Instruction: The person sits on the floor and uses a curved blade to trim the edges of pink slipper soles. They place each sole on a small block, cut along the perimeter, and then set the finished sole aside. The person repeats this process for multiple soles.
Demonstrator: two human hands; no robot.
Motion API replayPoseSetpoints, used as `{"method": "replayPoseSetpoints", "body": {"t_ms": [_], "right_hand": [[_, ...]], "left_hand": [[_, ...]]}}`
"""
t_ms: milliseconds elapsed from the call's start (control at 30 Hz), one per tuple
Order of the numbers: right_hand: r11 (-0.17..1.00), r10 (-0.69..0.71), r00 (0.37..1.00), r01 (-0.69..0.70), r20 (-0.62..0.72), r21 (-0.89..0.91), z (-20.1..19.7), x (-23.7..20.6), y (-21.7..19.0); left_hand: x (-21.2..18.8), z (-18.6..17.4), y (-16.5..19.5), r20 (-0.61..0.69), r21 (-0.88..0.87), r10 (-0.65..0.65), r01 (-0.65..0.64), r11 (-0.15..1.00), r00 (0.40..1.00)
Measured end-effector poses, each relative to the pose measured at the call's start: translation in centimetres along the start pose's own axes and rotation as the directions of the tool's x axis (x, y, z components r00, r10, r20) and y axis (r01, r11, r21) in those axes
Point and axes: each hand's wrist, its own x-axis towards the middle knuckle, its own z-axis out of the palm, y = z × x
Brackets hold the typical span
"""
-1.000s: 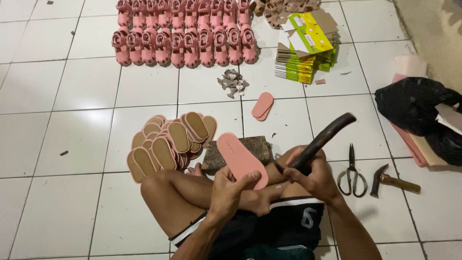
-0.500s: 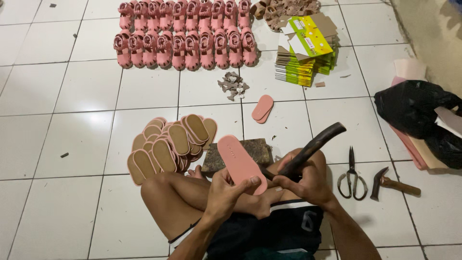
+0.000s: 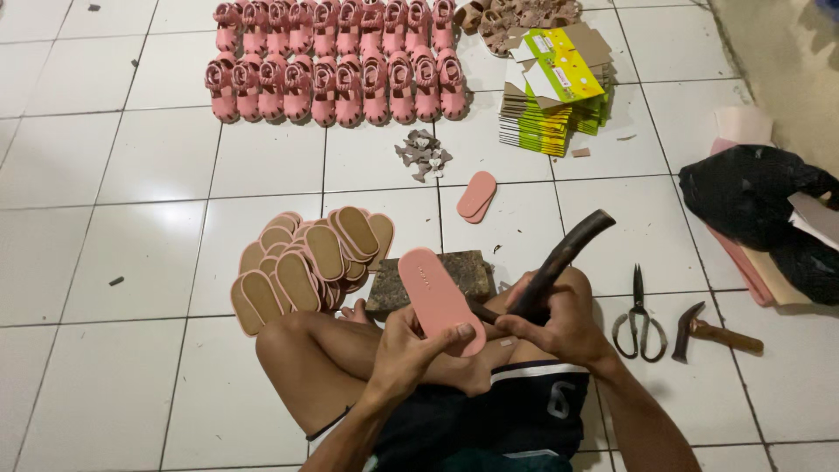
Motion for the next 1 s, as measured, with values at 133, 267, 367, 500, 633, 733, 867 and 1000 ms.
{"method": "replayPoseSetpoints", "body": {"t_ms": [133, 267, 367, 500, 633, 733, 867, 1000], "right_hand": [[0.954, 0.139, 0.989, -0.120, -0.048, 0.275, 0.5, -0.4, 0.5], [0.980, 0.151, 0.987, -0.141, -0.058, 0.142, 1.6, -0.8, 1.3], [0.955, 0.234, 0.942, -0.175, -0.241, 0.240, 2.3, -0.9, 1.5], [0.852, 0.312, 0.897, -0.118, -0.314, 0.510, 4.4, -1.3, 0.9], [0.865, 0.312, 0.900, -0.136, -0.306, 0.484, 6.2, -2.1, 0.1], [0.819, 0.336, 0.895, -0.123, -0.295, 0.560, 6.9, -2.3, -0.4], [0.836, 0.311, 0.896, -0.098, -0.318, 0.540, 7.2, -2.6, -1.0], [0.879, 0.314, 0.904, -0.162, -0.290, 0.448, 7.0, -3.0, -1.4]], "left_hand": [[0.3, -0.5, -1.2, -0.031, 0.016, 0.017, -0.017, 1.000, 0.999], [1.1, -0.9, -3.3, -0.159, -0.129, 0.081, -0.102, 0.986, 0.984], [2.1, -0.4, -5.2, -0.263, -0.409, 0.102, -0.207, 0.889, 0.959], [2.8, 0.8, -7.6, -0.267, -0.409, 0.247, -0.342, 0.846, 0.931], [3.5, 1.2, -9.6, -0.199, -0.543, 0.326, -0.381, 0.749, 0.924], [3.7, 0.8, -10.8, -0.155, -0.674, 0.378, -0.377, 0.635, 0.913], [3.1, 0.5, -11.1, -0.106, -0.639, 0.445, -0.404, 0.654, 0.889], [2.5, 0.1, -8.9, -0.080, -0.235, 0.715, -0.710, 0.664, 0.695]]}}
